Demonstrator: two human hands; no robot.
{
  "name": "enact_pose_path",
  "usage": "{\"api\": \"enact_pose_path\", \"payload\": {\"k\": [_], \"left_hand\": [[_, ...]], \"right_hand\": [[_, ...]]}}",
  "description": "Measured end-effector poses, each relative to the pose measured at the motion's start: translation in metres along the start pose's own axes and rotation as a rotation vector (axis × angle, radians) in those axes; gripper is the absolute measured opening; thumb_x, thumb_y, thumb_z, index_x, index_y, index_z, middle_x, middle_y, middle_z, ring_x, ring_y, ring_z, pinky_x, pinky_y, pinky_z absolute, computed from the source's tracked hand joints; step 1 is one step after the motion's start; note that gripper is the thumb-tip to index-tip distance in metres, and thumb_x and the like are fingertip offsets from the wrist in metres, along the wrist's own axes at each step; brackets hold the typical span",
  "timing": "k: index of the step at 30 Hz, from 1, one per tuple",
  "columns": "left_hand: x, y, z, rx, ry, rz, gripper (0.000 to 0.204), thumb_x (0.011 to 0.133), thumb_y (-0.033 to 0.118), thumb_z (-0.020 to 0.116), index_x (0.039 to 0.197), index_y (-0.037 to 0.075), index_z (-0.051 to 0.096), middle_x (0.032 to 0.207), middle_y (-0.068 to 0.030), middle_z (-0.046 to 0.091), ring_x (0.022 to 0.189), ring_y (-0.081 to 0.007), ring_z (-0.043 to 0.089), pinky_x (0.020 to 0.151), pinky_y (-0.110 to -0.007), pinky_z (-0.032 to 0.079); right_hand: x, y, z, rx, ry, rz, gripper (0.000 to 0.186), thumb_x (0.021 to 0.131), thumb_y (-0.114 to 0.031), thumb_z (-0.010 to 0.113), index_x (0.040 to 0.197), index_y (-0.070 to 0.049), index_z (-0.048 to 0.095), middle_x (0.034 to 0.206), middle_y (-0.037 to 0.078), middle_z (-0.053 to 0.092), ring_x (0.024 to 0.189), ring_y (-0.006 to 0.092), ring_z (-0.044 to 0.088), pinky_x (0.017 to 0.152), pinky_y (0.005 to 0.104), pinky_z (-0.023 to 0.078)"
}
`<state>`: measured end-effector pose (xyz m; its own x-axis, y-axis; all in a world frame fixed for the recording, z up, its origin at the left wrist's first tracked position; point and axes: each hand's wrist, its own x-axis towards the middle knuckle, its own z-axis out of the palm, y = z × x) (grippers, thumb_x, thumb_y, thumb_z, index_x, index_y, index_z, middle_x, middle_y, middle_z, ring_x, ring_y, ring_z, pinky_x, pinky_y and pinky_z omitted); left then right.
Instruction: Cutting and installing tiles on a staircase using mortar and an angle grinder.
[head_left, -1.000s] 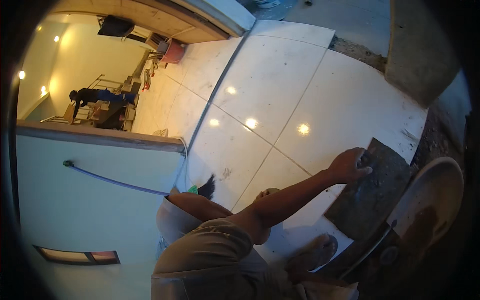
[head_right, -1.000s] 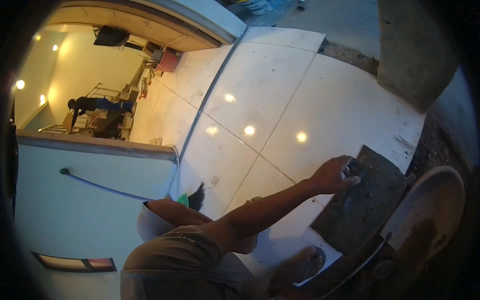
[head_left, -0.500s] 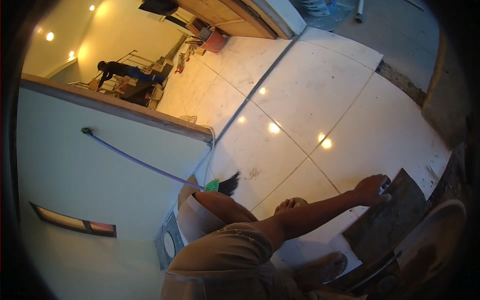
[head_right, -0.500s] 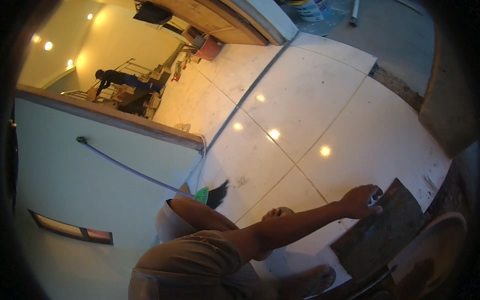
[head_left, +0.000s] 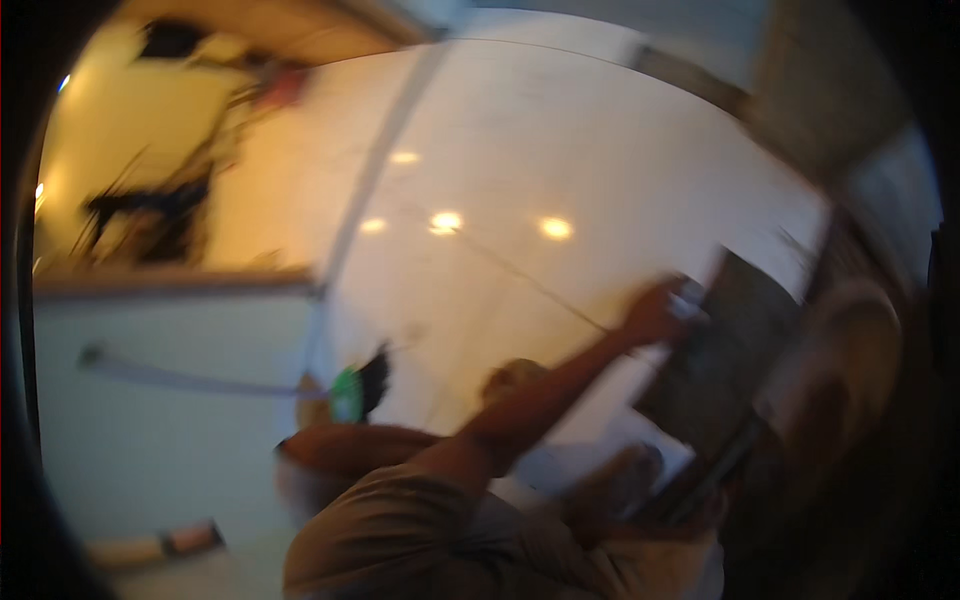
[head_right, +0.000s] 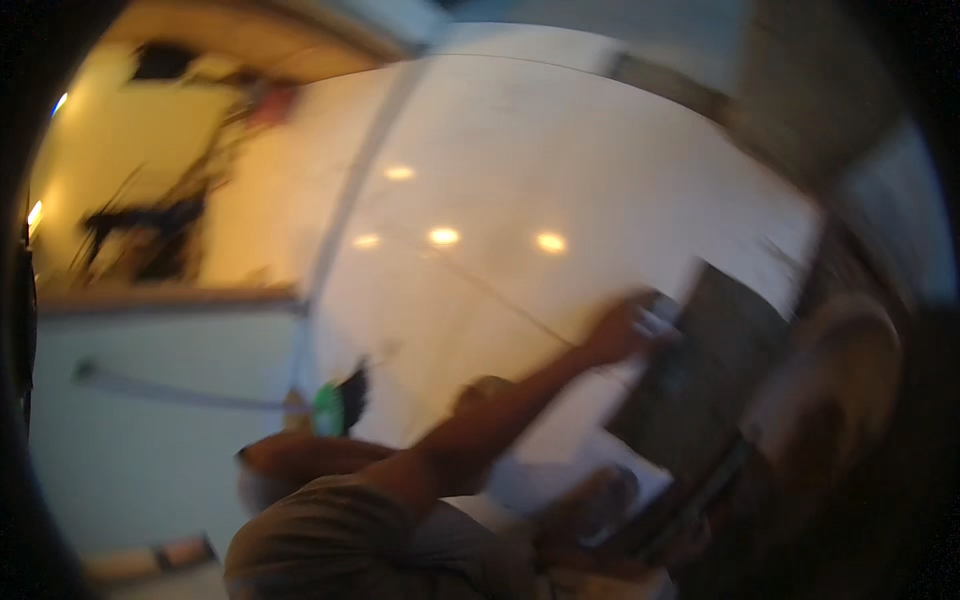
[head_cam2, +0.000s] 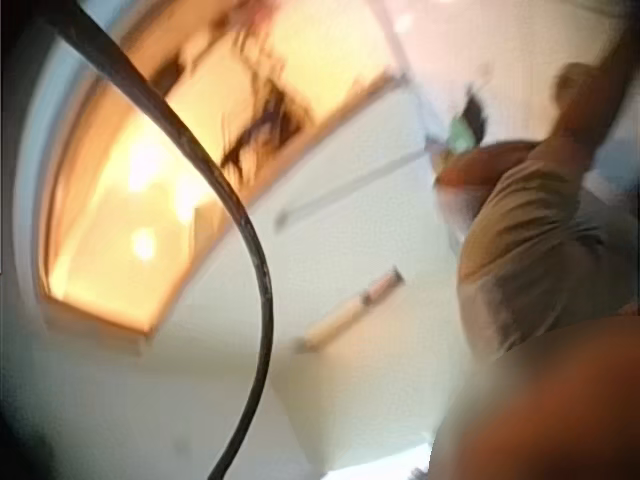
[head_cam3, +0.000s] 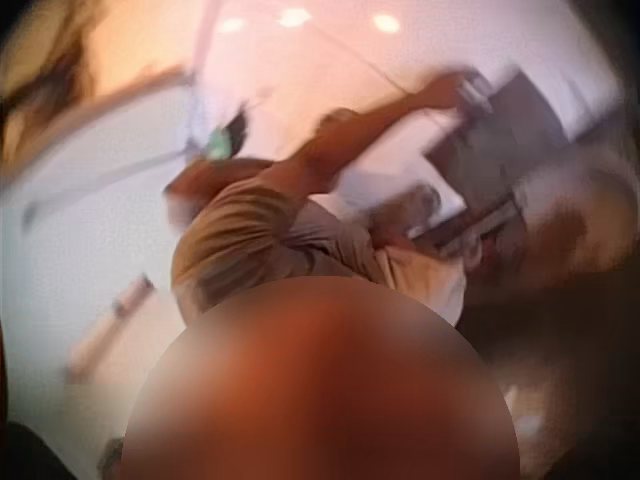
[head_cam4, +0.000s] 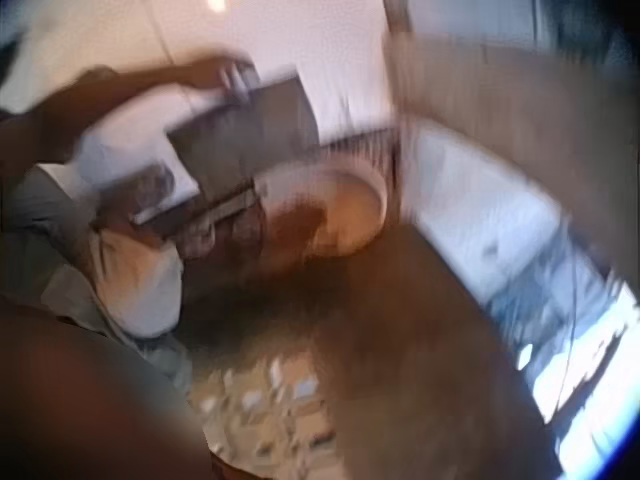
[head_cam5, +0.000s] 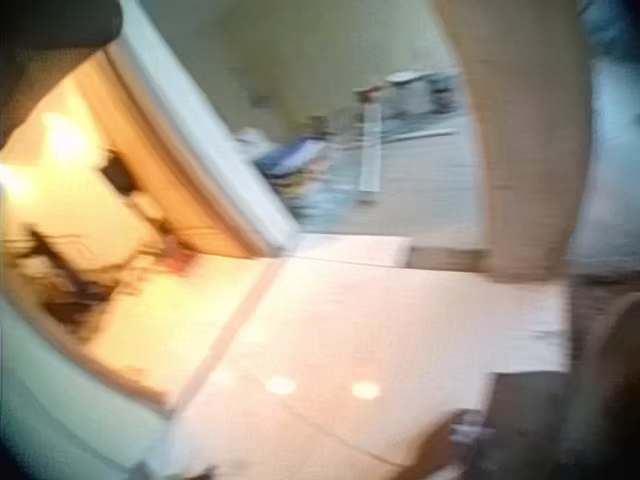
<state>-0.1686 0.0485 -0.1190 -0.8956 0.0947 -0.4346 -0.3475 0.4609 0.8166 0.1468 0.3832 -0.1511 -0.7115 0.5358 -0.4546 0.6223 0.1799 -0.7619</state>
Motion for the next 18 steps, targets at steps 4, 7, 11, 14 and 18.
{"api": "enact_pose_path", "payload": {"k": [4,7,11,14,18], "left_hand": [[0.008,-0.002,-0.019,0.015,0.035,0.104,0.069,0.085,0.042,0.083,0.131,-0.003,0.059,0.116,-0.0189,0.069,0.100,-0.0293,0.070,0.089,-0.042,0.056],[0.007,0.011,-0.027,0.100,0.071,0.133,0.054,0.089,0.034,0.081,0.125,-0.002,0.062,0.108,-0.0164,0.071,0.094,-0.0260,0.071,0.083,-0.039,0.057],[-0.002,0.025,-0.020,0.116,0.069,0.022,0.060,0.091,0.038,0.077,0.130,-0.004,0.060,0.112,-0.0202,0.071,0.099,-0.0263,0.071,0.087,-0.039,0.056],[-0.007,0.028,-0.009,0.119,0.081,-0.009,0.062,0.094,0.043,0.073,0.132,-0.004,0.059,0.109,-0.0155,0.071,0.096,-0.0235,0.068,0.084,-0.037,0.055],[-0.016,0.023,0.006,-0.129,0.010,-0.205,0.063,0.101,0.052,0.060,0.131,-0.004,0.057,0.106,-0.0116,0.066,0.092,-0.0227,0.065,0.081,-0.036,0.055]], "right_hand": [[-0.013,-0.037,0.033,0.084,0.115,-0.020,0.024,0.098,-0.016,0.065,0.118,-0.002,0.068,0.115,0.008,0.068,0.107,0.0176,0.062,0.095,0.0324,0.050],[0.000,-0.084,0.053,0.010,0.160,-0.146,0.027,0.102,-0.020,0.061,0.120,-0.001,0.067,0.113,0.009,0.067,0.105,0.0176,0.062,0.095,0.0341,0.048],[0.017,-0.122,0.060,0.007,0.111,-0.142,0.031,0.104,-0.022,0.056,0.125,-0.001,0.064,0.121,0.013,0.062,0.112,0.0238,0.061,0.099,0.0370,0.048],[0.036,-0.122,0.068,0.008,0.077,-0.145,0.035,0.105,-0.026,0.054,0.128,-0.001,0.063,0.125,0.015,0.062,0.115,0.0265,0.061,0.101,0.0390,0.047],[0.067,-0.106,0.080,0.036,-0.031,-0.090,0.043,0.107,-0.033,0.053,0.132,0.000,0.062,0.126,0.015,0.064,0.116,0.0262,0.061,0.103,0.0414,0.046]]}}
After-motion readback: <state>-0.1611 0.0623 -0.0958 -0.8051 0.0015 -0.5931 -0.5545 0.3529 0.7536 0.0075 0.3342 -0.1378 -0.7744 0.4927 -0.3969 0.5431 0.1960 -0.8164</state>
